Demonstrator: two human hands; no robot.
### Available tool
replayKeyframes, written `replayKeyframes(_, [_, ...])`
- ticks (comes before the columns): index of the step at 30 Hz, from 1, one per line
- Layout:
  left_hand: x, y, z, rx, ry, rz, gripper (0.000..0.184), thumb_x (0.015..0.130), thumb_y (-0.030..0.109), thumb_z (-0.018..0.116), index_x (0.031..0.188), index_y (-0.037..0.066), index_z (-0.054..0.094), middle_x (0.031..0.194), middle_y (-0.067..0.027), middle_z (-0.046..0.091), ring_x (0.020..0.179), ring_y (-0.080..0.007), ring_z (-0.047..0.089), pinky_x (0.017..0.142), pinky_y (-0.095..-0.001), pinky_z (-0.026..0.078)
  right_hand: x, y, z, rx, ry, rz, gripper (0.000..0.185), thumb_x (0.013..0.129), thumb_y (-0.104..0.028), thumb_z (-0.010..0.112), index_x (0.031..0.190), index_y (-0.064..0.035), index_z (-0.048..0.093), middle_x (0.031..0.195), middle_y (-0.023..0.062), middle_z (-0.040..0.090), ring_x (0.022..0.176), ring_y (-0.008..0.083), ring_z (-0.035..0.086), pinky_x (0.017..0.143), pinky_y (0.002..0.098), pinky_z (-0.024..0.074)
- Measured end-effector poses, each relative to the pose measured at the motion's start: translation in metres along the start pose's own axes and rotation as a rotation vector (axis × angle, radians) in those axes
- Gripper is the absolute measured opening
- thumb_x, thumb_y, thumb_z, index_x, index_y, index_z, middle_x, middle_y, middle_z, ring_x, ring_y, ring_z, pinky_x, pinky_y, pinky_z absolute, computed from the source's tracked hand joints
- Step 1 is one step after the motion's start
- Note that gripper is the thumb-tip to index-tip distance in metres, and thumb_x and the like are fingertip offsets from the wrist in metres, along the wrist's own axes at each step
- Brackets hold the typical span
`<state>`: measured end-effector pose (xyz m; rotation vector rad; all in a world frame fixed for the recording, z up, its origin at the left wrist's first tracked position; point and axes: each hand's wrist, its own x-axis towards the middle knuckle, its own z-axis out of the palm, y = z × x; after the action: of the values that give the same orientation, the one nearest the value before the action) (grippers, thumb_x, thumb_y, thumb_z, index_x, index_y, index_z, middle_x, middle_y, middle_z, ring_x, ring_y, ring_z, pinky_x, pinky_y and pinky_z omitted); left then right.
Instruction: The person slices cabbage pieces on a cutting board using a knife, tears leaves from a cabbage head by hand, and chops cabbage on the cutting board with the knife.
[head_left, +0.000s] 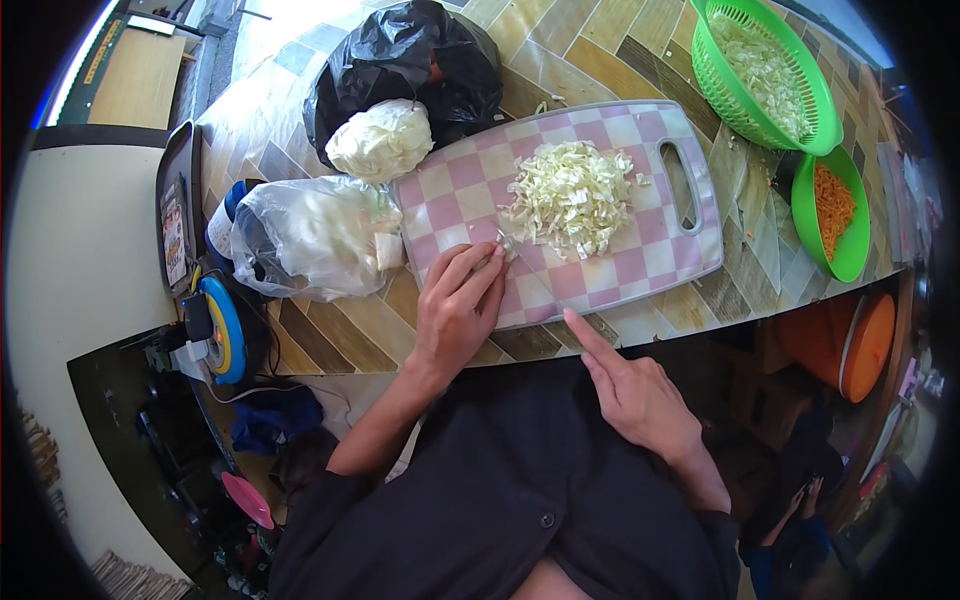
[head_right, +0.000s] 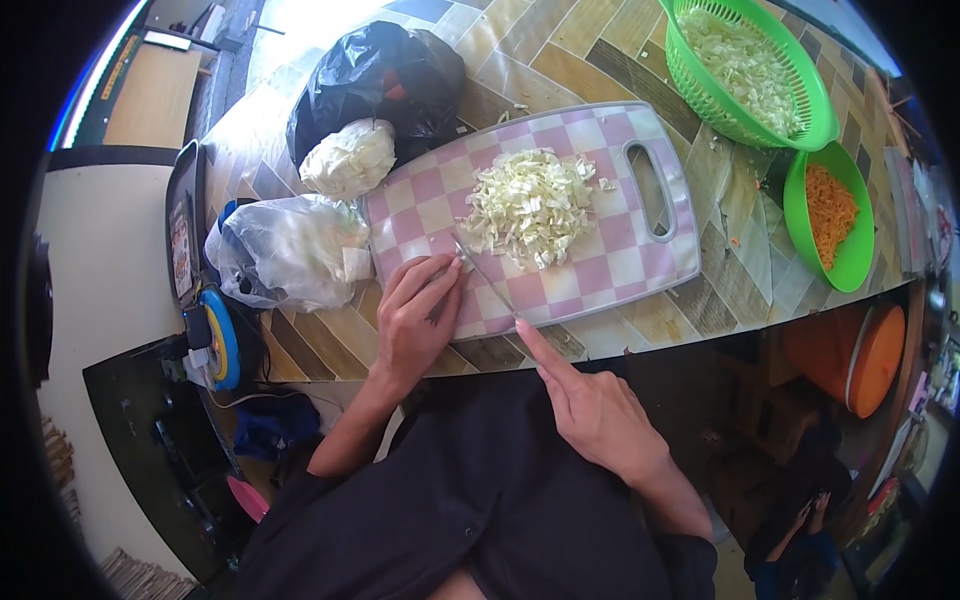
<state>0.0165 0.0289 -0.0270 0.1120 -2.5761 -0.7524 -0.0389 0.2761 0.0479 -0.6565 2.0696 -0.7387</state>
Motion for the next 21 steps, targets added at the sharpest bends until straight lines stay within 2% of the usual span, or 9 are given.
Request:
replayKeyframes(17, [-0.002, -0.006, 0.000, -0.061, 0.033, -0.047, 0.022, 0.084, 0.001, 0.084, 0.106, -0.001, 0.080, 0.107, -0.0125, 0.078, 0.098, -0.0278, 0.076, 0.086, -0.0364, 0.060, -0.012, -0.004, -0.006, 0.085, -0.013, -0.007, 0.061, 0.108, -0.018, 0.051, 0.165, -0.0321, 0.034, 0.064, 0.0257, 0.060, 0.061, 0.0462, 0.064, 0.062, 0.0581, 0.0509])
replayKeyframes(21, [-0.002, -0.006, 0.003, -0.058, 0.055, -0.034, 0.022, 0.084, 0.001, 0.084, 0.105, 0.000, 0.080, 0.106, -0.0117, 0.078, 0.098, -0.0270, 0.076, 0.084, -0.0355, 0.061, -0.008, -0.005, -0.007, 0.060, -0.024, 0.006, 0.061, 0.107, -0.019, 0.052, 0.164, -0.0328, 0.034, 0.065, 0.0264, 0.061, 0.062, 0.0476, 0.064, 0.064, 0.0594, 0.0531])
